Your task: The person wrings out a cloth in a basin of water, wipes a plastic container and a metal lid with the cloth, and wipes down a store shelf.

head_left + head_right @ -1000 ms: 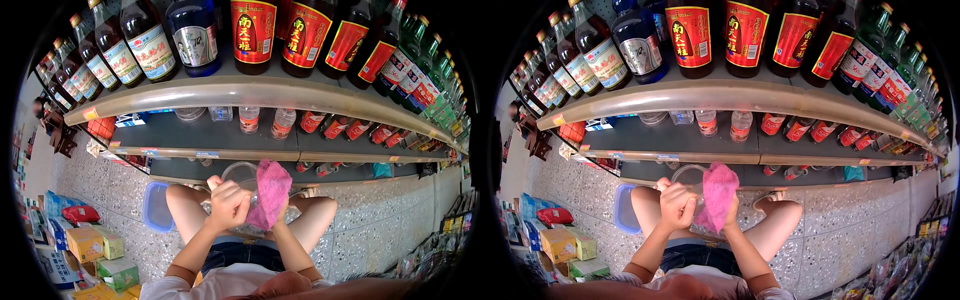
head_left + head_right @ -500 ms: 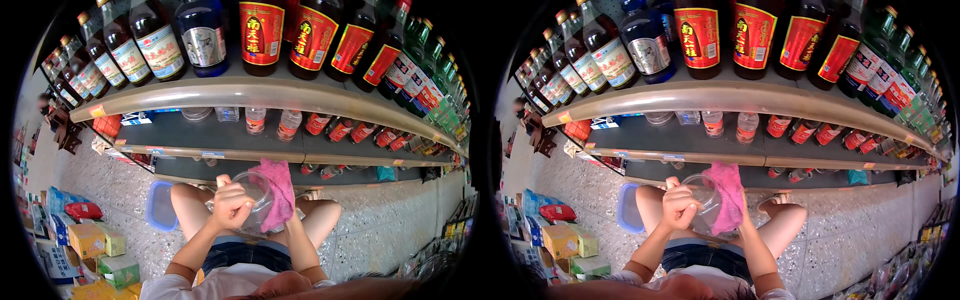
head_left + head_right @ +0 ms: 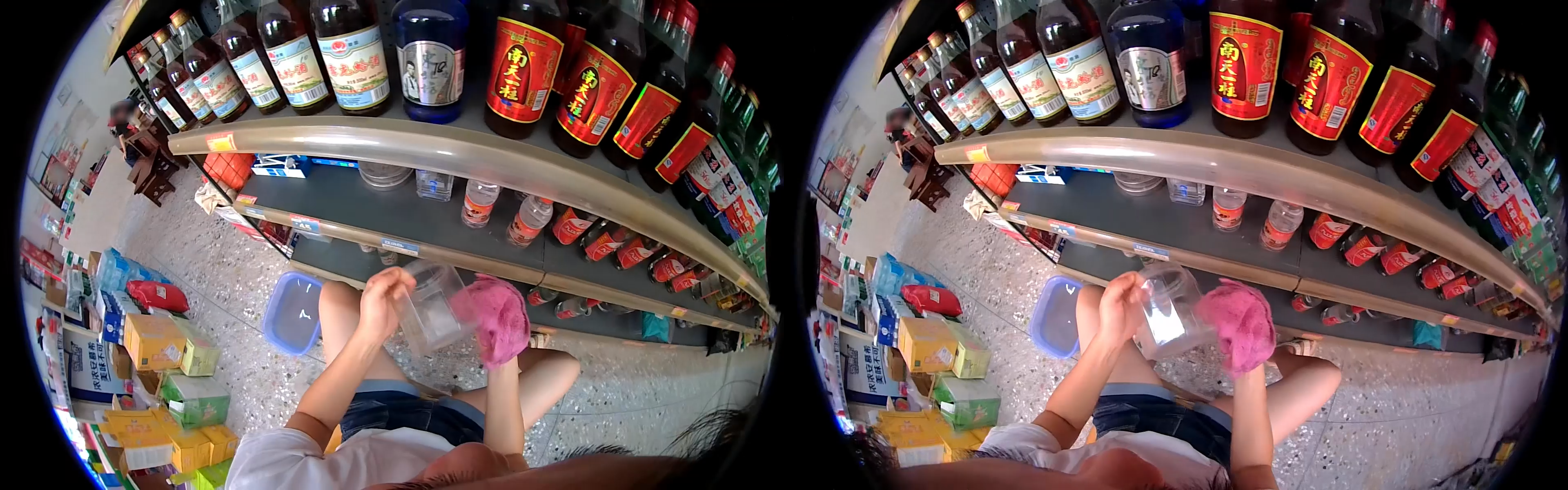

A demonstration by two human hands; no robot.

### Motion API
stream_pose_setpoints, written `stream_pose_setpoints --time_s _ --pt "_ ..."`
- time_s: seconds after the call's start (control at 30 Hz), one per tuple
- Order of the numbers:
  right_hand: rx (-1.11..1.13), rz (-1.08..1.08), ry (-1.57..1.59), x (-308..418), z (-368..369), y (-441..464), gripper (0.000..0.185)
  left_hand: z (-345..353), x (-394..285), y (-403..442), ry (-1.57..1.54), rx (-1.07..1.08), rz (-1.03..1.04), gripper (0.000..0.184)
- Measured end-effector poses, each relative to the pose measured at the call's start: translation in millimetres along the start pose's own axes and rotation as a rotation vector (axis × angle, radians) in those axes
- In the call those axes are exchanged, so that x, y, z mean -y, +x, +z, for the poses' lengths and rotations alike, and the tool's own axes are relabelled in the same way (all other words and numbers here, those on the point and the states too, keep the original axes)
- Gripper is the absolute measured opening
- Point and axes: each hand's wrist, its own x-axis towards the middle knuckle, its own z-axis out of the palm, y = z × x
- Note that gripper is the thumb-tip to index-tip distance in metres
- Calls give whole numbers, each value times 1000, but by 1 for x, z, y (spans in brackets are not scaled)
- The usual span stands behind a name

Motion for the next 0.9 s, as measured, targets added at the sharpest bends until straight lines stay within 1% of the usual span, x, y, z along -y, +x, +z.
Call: stream_pose_setpoints --time_s 0.03,0.07,0.1,0.17,0.2,0.23,0.3,0.4,0.53,0.6,0.63,0.67,0.7,0.73,0.77,0.8,0.83,0.87,0.9 --pt "29 -19 168 1 0 6 41 -6 -2 2 -121 -18 -18 23" --pt "17 111 475 4 -1 7 46 -10 -4 3 -242 -36 -35 24" --pt "-35 238 784 7 -2 7 51 -13 -4 4 -227 -73 -8 25" --pt "78 -115 472 9 7 6 55 -18 -7 3 -231 -139 -37 26" --pt "108 -162 373 10 8 6 57 -16 -10 2 -235 -170 -54 26" --pt "134 -212 276 12 9 5 59 -12 -10 1 -147 -175 -6 27" --pt "135 -59 207 17 5 5 63 -1 -10 -4 27 -181 85 28" --pt "-59 81 124 16 17 -6 70 -2 0 -12 415 -87 131 29" --pt "-111 -259 -722 12 33 -12 66 -2 7 -19 576 -46 47 31" --pt "-127 -423 -1145 6 34 -12 64 0 12 -23 532 24 56 30" --pt "-66 -88 -437 -16 31 -19 58 1 12 -23 511 58 62 30" --pt "-232 172 292 -38 27 -26 53 4 11 -24 490 64 32 29" --pt "-298 226 516 -31 32 -28 52 9 8 -26 469 69 3 28" --pt "-286 198 556 -29 33 -30 52 14 4 -27 448 73 -25 27" --pt "-274 170 597 -28 33 -31 53 18 1 -28 505 53 -23 25" --pt "-187 62 453 -30 31 -36 55 21 -2 -29 563 33 -20 23" --pt "-165 29 374 -32 28 -39 56 24 -3 -28 620 14 -19 21" --pt "-146 -6 295 -33 25 -43 58 22 -2 -27 666 62 39 19" --pt "-192 31 281 -33 23 -44 58 19 -4 -25 712 111 98 18"
